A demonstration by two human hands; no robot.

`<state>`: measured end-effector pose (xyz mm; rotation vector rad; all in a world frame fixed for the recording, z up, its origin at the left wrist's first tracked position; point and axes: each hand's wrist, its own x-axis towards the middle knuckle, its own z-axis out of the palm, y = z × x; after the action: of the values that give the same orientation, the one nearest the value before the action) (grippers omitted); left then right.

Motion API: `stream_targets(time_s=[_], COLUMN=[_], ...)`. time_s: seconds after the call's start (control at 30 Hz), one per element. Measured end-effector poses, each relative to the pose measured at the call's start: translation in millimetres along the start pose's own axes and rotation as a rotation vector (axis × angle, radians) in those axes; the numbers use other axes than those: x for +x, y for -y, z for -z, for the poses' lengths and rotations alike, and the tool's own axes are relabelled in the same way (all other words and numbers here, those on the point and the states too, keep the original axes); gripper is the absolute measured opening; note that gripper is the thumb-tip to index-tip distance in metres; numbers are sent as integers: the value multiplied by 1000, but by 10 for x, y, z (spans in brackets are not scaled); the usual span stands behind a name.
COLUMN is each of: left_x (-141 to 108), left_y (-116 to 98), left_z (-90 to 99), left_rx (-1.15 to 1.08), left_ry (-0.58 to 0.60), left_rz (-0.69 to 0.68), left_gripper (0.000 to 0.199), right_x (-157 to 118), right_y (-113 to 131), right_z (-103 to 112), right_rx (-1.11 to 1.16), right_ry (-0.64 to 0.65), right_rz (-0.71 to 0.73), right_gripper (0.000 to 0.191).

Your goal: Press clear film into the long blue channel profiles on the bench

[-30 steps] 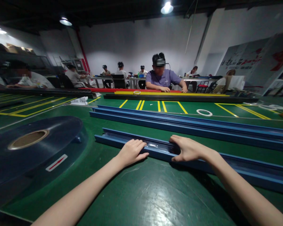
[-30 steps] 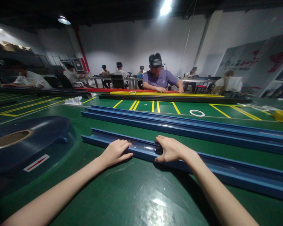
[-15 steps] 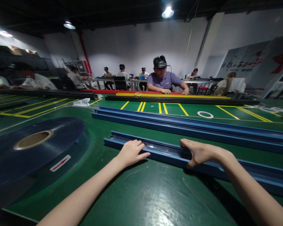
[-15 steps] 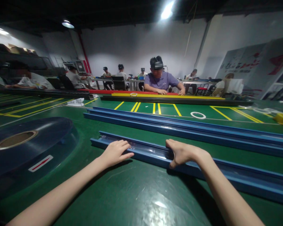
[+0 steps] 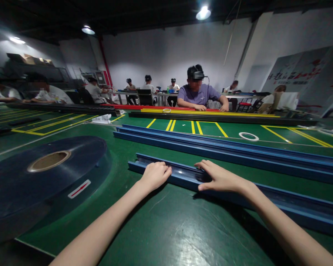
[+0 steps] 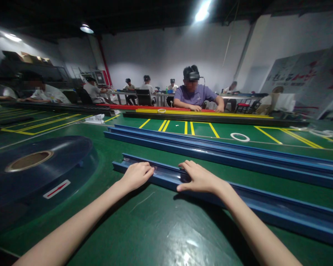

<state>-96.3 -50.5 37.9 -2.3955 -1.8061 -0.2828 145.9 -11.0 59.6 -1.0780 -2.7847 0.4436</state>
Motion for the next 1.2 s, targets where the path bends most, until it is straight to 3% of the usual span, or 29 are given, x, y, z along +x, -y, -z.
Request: stream_targets(time_s=[0.17, 0.33, 0.8, 1.2], left_x=[11, 23, 39, 46], left_y=[62, 98, 199, 204], left_z=[31, 33, 61, 122], left_rx=[55, 42, -58, -53], left_ry=[16, 23, 114, 202], left_rz=[-9, 24, 181, 213], left_gripper=[39, 39, 40, 37], right_x=[261, 370, 538, 550], right_y=[133, 178, 212, 231], right_z=[-7, -67, -197, -245], right_rx=[-78, -130, -326, -392], right_ry=[-158, -162, -170, -209], right_rz=[0, -50, -115, -116], right_gripper=[43, 28, 39, 35])
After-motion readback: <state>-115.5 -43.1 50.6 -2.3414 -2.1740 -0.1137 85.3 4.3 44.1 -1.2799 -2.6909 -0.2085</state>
